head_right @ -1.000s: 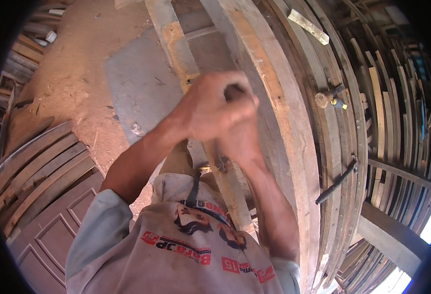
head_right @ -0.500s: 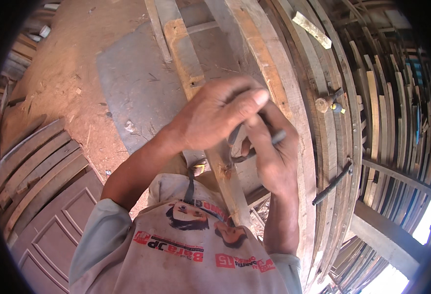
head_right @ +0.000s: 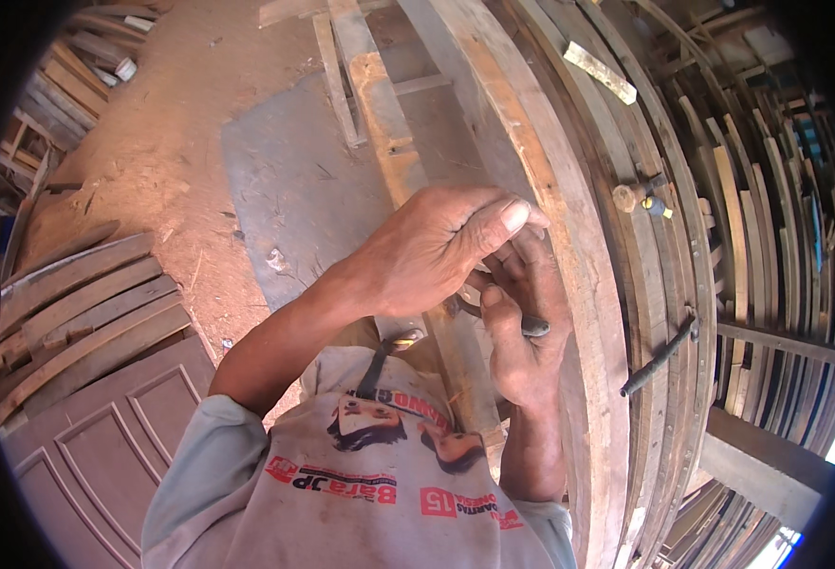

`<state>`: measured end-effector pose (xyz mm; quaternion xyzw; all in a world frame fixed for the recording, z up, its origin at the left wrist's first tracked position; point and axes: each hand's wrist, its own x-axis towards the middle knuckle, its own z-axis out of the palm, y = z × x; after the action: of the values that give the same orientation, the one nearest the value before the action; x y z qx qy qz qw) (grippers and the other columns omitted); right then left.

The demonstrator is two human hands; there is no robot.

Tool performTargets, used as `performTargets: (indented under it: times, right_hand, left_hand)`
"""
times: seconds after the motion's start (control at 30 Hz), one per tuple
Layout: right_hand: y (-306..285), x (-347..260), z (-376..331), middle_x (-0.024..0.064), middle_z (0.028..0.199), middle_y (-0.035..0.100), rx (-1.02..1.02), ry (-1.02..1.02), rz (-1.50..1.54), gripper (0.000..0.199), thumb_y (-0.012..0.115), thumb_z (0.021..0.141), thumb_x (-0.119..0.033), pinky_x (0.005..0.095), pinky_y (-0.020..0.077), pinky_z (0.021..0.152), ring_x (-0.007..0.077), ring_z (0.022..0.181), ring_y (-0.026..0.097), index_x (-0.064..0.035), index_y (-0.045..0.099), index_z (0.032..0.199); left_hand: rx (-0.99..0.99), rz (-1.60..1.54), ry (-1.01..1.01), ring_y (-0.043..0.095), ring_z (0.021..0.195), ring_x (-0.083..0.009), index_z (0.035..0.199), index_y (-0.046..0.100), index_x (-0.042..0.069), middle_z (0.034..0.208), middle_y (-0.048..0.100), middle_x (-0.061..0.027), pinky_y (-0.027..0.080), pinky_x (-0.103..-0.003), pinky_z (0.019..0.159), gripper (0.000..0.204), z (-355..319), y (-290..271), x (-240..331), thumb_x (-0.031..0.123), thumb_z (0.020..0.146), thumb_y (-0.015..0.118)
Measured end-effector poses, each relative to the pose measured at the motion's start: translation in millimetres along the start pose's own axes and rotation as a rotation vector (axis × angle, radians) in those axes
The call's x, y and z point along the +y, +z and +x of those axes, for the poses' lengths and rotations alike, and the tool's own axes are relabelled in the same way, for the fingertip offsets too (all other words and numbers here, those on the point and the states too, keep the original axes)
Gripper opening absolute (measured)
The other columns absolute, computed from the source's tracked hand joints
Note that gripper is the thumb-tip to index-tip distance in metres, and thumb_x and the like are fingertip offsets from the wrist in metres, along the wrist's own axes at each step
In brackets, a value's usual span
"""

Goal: The person uses a hammer and a screwdriver to remove nails and fasteners from a curved wooden frame. They then use pliers to pull out remaining nails and finally lift the frame to inspect it.

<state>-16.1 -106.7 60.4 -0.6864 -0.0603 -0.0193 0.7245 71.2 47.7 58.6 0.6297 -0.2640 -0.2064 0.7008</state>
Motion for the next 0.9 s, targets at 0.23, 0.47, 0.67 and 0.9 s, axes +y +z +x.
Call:
performTargets:
  times: [0.23,0.47,0.67,0.9]
  right_hand:
    - [16,1,-15,0.0297,0.148,0.052,0.086,-0.039,-0.136,0.067,0.050,0.094,-0.007,0.0469,0.0457,0.115,0.0372,0.139,0.055,0.0115,0.034,0.156]
    - [13,1,-20,0.0296,0.152,0.049,-0.053,-0.077,-0.212,0.061,0.044,0.098,0.001,0.0506,0.0468,0.115,0.0383,0.142,0.051,0.0079,0.033,0.158]
    - [23,3,-26,0.0295,0.152,0.048,-0.052,-0.069,-0.208,0.064,0.040,0.094,0.005,0.0512,0.0460,0.116,0.0385,0.143,0.051,0.0083,0.033,0.158]
    - [15,3,-21,0.0221,0.137,0.061,-0.060,-0.098,-0.326,0.048,0.054,0.102,-0.009,0.0419,0.0509,0.104,0.0295,0.128,0.060,0.0063,0.048,0.147]
  left_hand:
    - [0.035,0.114,0.066,0.076,0.096,-0.0274,0.130,0.067,-0.003,0.106,0.073,-0.0186,0.066,-0.036,0.075,0.066,-15,3,7,0.053,0.113,0.037]
    - [0.044,0.201,0.007,0.074,0.099,-0.0269,0.132,0.068,0.000,0.114,0.074,-0.0191,0.061,-0.039,0.085,0.066,-29,-5,10,0.055,0.113,0.038]
    - [0.079,0.233,-0.002,0.074,0.099,-0.0300,0.135,0.067,0.002,0.116,0.075,-0.0193,0.059,-0.042,0.089,0.064,-38,-8,3,0.054,0.113,0.037]
    - [0.039,0.320,0.090,0.059,0.131,-0.0338,0.142,0.064,0.006,0.144,0.062,-0.0176,0.050,-0.045,0.110,0.059,-46,-11,11,0.050,0.114,0.036]
